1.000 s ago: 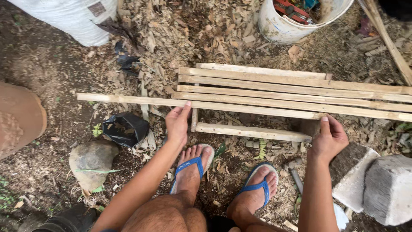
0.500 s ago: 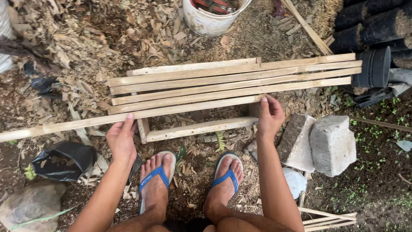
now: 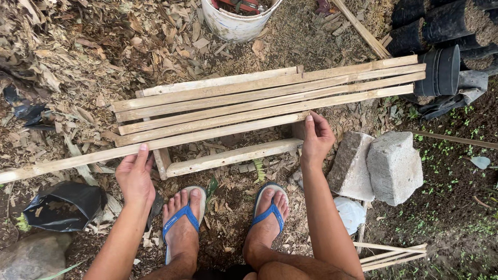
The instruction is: The person assembles a wooden slatted structure by placing thin wooden slats onto a frame and securing them with nails using a hammer. The person repeatedly positions slats and hammers nails to fasten them in place.
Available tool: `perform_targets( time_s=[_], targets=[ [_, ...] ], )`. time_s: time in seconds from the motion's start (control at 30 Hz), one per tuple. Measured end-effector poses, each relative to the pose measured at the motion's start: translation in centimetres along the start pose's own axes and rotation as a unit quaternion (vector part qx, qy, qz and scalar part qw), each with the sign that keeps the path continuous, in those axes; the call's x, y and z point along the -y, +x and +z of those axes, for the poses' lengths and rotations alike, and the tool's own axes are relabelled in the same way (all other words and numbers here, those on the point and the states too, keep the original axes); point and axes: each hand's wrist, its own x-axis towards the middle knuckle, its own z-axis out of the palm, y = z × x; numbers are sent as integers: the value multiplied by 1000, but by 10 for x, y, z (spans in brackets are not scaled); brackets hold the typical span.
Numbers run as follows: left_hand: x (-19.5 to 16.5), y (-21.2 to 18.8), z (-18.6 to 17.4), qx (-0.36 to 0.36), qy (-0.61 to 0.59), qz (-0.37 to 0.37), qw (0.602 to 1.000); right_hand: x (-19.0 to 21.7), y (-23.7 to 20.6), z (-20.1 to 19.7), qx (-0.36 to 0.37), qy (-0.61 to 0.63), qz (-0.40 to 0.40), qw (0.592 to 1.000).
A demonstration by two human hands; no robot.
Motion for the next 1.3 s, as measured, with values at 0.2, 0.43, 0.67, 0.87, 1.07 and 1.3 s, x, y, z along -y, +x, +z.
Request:
perform_targets(
  time_s=[0.2,0.43,0.67,0.87,1.07,1.3],
  targets=[
    [-1,-2,1,-1,3,2,1000,-4,-2,-3,0,72,-3,997],
    [-3,-3,-1,-5,18,-2,1000,-1,-11,-5,-3,23,-6,1000],
    [-6,-5,1,1,16,1,1000,9,-11,-4,21,-73,-56,996],
    [-9,-2,5,5,26,0,1000,11,-8,0,-2,-79,-72,994],
    [-10,-2,6,2,40,-3,999,11,-5,2,-8,-62,-39,997],
    [-6,-3,7,11,34,7,999,19,-3,2,3,-60,-32,998]
  ],
)
